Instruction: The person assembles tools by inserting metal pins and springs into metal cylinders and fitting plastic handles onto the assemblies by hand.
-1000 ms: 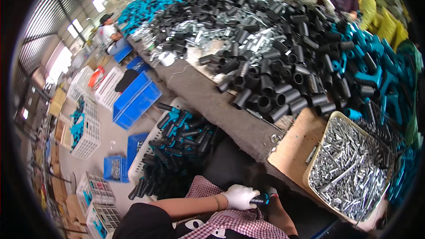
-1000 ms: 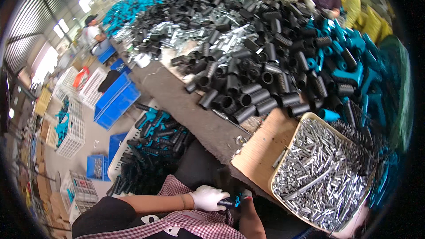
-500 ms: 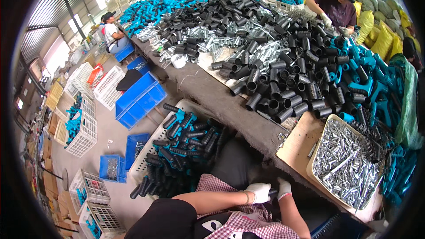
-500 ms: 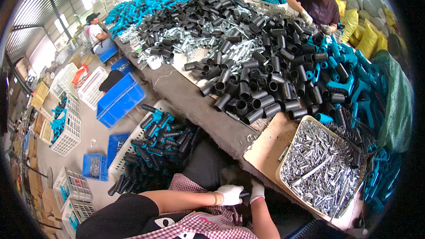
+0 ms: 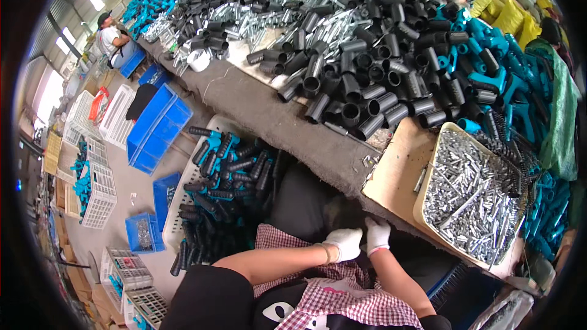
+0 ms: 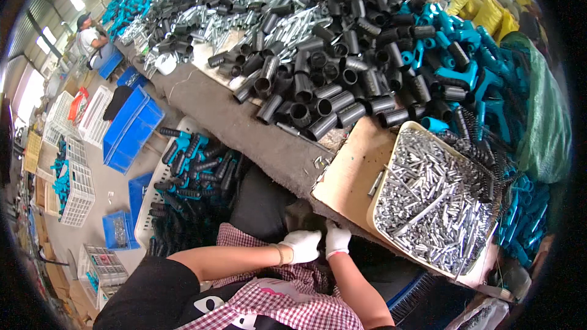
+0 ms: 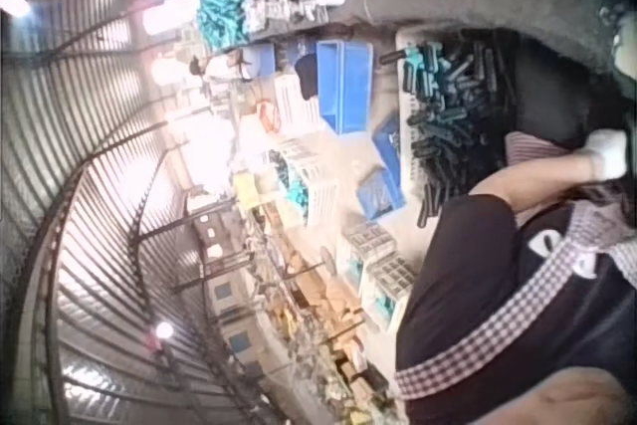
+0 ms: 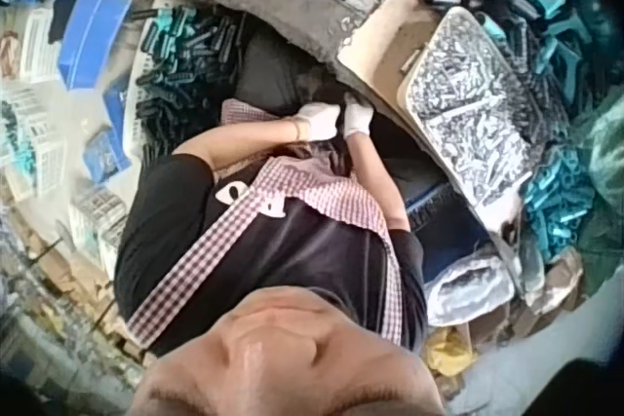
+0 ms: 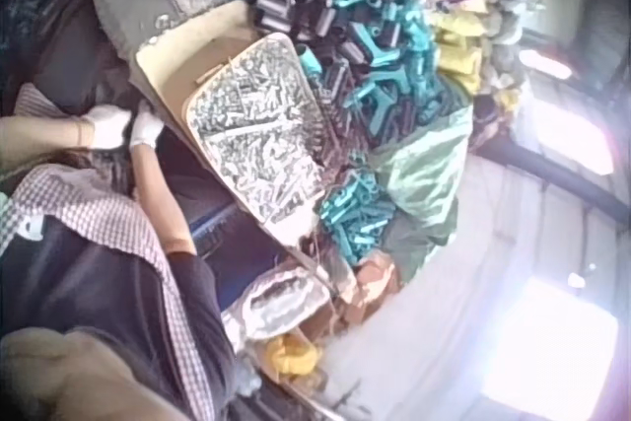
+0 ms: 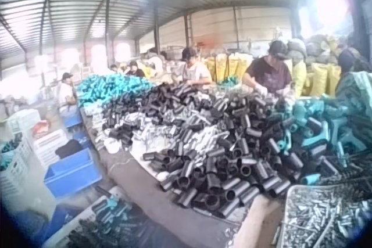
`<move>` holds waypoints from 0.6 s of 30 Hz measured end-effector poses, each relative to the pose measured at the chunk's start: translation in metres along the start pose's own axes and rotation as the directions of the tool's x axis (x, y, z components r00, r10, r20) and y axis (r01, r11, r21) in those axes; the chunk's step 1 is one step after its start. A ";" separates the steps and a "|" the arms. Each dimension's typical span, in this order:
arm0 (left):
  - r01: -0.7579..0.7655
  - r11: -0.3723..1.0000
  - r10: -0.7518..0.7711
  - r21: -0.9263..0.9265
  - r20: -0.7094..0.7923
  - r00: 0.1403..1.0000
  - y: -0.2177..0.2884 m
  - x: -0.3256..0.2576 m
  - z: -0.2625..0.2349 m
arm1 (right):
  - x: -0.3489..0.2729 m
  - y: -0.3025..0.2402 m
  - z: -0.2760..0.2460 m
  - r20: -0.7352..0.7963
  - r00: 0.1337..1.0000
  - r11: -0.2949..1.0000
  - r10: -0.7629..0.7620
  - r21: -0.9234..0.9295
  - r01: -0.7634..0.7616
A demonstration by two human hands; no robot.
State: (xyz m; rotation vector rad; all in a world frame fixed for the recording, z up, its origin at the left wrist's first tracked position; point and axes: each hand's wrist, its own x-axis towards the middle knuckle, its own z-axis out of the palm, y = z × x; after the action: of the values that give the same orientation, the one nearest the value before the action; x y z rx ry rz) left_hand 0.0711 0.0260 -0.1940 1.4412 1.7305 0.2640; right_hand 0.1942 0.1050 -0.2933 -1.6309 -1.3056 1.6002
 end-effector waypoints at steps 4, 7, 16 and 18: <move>0.014 1.000 -0.015 -0.020 -0.088 0.996 -0.003 0.020 0.036 | 0.011 0.030 0.007 -0.217 0.943 0.958 -0.252 -0.195 0.211; 0.015 0.999 -0.019 -0.043 -0.100 0.995 -0.012 0.020 0.042 | 0.021 0.038 0.007 -0.098 0.953 0.931 -0.288 -0.260 0.255; -0.237 0.971 0.238 0.035 -0.039 0.970 0.023 -0.075 -0.114 | -0.028 -0.028 -0.068 0.143 0.988 0.885 0.057 0.451 -0.117; -0.223 0.974 0.214 -0.052 -0.137 0.967 0.012 -0.135 -0.173 | -0.032 -0.013 -0.097 0.234 0.970 0.898 0.069 0.409 -0.162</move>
State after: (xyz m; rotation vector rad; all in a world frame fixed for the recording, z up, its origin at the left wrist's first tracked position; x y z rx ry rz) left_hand -0.0462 -0.0310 -0.0165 1.5968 1.6485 0.5407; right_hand 0.2875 0.1079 -0.2492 -1.3108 -0.8756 2.0132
